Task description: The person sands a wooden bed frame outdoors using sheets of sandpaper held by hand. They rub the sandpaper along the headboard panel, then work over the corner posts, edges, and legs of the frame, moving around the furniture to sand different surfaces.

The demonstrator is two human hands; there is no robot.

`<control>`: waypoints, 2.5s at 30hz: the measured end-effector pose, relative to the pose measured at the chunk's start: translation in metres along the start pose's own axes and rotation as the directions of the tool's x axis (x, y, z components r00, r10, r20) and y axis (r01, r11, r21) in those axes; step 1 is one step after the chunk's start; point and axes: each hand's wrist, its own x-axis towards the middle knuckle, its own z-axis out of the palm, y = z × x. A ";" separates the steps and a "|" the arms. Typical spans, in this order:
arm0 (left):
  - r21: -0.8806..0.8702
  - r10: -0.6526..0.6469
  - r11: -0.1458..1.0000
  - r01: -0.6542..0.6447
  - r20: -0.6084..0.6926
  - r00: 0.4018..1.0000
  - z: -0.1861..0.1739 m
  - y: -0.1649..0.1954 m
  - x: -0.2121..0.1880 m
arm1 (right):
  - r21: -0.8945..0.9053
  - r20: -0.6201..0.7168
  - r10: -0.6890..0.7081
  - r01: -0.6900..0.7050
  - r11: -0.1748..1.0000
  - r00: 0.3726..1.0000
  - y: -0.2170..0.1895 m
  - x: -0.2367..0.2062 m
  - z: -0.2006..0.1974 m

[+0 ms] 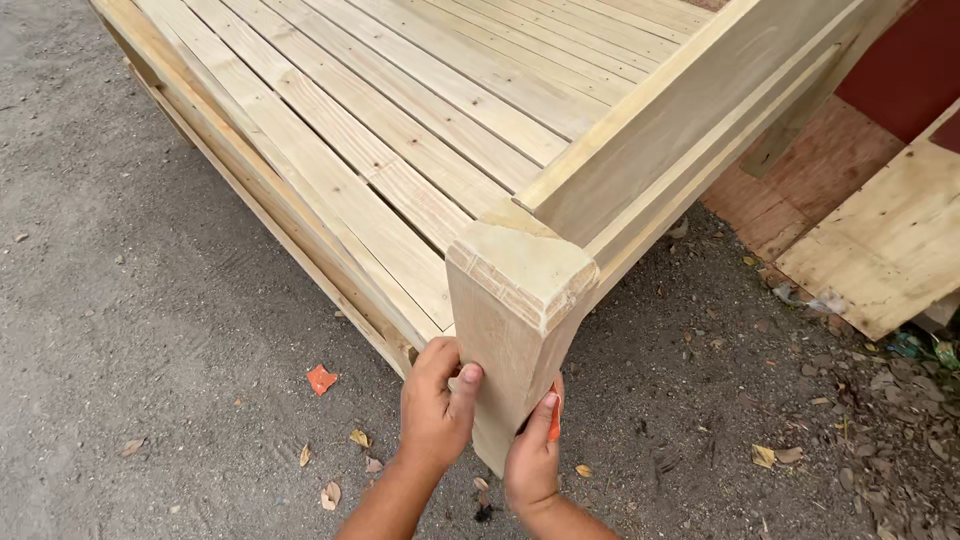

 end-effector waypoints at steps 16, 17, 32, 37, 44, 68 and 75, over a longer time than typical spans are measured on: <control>-0.423 0.344 0.869 -0.257 0.142 0.928 -0.022 0.117 0.090 | -0.127 -0.277 -0.407 0.387 0.913 0.870 -0.135 -0.031 0.081; -0.537 0.251 0.839 -0.084 0.245 0.936 -0.021 0.127 0.094 | -0.062 -0.293 -0.392 0.391 0.918 0.872 -0.152 -0.023 0.082; -0.390 0.418 0.818 -0.422 -0.099 0.903 0.002 0.124 0.090 | -0.115 -0.307 -0.424 0.409 0.905 0.852 -0.144 -0.008 0.076; -0.377 0.460 0.798 -0.469 -0.120 0.880 0.001 0.125 0.090 | -0.236 -0.327 -0.520 0.465 0.853 0.789 -0.153 -0.025 0.083; -0.339 0.471 0.808 -0.481 -0.119 0.874 0.002 0.124 0.092 | -0.291 -0.476 -0.407 0.298 0.909 0.779 -0.183 -0.016 0.089; -0.352 0.481 0.800 -0.486 -0.108 0.870 0.001 0.125 0.093 | -0.389 -0.391 -0.633 0.503 0.772 0.669 -0.141 -0.034 0.093; -0.351 0.500 0.784 -0.512 -0.132 0.856 0.001 0.123 0.093 | -0.382 -0.435 -0.604 0.470 0.795 0.668 -0.140 -0.027 0.091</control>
